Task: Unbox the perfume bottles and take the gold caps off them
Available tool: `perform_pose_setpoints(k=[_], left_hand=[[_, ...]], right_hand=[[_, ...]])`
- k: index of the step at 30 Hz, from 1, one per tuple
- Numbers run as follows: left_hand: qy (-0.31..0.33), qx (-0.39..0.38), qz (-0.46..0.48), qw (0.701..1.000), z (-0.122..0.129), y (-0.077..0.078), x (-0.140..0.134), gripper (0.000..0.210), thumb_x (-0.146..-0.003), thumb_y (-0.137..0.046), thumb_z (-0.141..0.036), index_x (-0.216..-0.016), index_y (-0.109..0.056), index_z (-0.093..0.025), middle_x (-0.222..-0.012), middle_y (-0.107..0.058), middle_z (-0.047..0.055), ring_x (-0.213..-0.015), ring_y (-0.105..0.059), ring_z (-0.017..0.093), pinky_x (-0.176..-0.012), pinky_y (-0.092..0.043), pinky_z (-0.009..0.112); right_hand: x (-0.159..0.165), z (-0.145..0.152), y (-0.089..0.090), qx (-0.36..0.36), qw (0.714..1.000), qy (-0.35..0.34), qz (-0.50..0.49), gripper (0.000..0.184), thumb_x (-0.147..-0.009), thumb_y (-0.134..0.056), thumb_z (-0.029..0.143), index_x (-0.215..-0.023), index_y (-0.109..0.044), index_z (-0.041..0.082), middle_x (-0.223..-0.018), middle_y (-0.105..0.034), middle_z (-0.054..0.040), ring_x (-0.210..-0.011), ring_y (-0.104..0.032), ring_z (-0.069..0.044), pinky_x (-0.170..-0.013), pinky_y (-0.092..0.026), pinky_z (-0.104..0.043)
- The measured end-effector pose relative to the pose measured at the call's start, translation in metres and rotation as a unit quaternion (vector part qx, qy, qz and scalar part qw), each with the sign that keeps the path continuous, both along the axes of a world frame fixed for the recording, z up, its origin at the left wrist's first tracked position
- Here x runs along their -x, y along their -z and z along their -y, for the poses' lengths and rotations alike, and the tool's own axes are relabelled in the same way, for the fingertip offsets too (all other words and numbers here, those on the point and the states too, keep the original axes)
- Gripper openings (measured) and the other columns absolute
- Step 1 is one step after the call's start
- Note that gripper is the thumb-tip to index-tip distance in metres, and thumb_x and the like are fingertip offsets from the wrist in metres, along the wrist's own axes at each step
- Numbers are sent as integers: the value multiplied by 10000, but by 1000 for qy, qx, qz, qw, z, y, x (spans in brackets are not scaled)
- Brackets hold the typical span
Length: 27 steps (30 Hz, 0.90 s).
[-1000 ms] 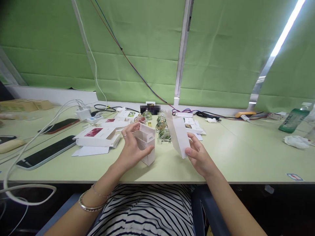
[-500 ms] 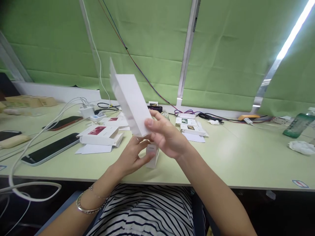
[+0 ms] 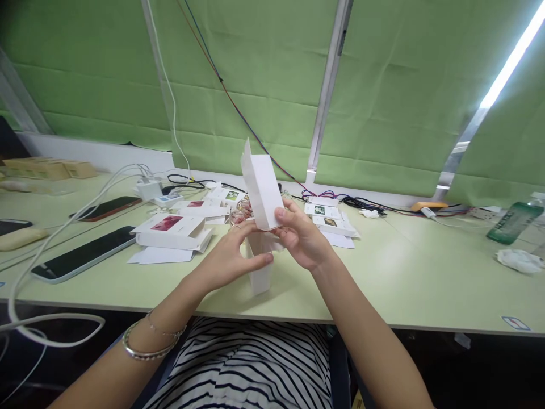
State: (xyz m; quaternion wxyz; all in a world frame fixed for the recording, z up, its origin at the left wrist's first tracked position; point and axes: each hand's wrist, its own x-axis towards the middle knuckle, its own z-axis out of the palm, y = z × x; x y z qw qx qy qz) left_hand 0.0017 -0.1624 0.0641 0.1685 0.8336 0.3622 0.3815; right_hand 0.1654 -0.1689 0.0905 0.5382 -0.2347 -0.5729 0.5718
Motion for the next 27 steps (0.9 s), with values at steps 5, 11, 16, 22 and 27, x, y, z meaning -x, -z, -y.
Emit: perform_pose_setpoints(k=[5,11,16,22,27], left_hand=[[-56,16,5,998,-7,19,1,513,-678,-624,-441,-1114,-466,-220,-1382,-323,79,-1296,-224,295,-1030,-248,500],[-62,34,76,995,-11,24,-1,747,-666,-644,-402,-1273,-242,-236,-1334,-350,112,-1242,-321,286,-965,-340,483],[-61,28,120,991,-13,28,-2,885,-645,-670,-350,-1324,-115,-225,-1289,-389,151,-1216,-354,297,-975,-294,532],[-40,37,164,985,-19,36,1,940,-653,-673,-333,-1339,-38,-232,-1233,-436,145,-1161,-423,269,-950,-345,491],[-21,49,162,985,-18,34,2,945,-656,-666,-316,-1331,-7,-246,-1206,-466,129,-1149,-446,265,-938,-363,492]], right_hand=[[-4,-10,14,8,1000,-12,-17,417,-702,-634,377,-1071,-482,257,-1081,-619,-35,-1005,-581,-221,-885,-440,-394],[-3,-18,23,8,1000,0,-9,410,-696,-660,348,-1058,-483,272,-1069,-610,-15,-937,-589,-182,-832,-453,-336],[-1,-23,24,-1,999,2,46,430,-687,-684,313,-1071,-494,279,-1012,-611,-9,-933,-575,-163,-829,-439,-311],[-1,-28,13,-35,990,-6,136,468,-650,-718,321,-1058,-494,274,-1088,-578,-39,-944,-557,-184,-774,-461,-334],[-3,-35,8,-80,982,-6,172,505,-634,-732,330,-1076,-492,287,-1142,-534,-45,-1054,-498,-202,-804,-470,-358]])
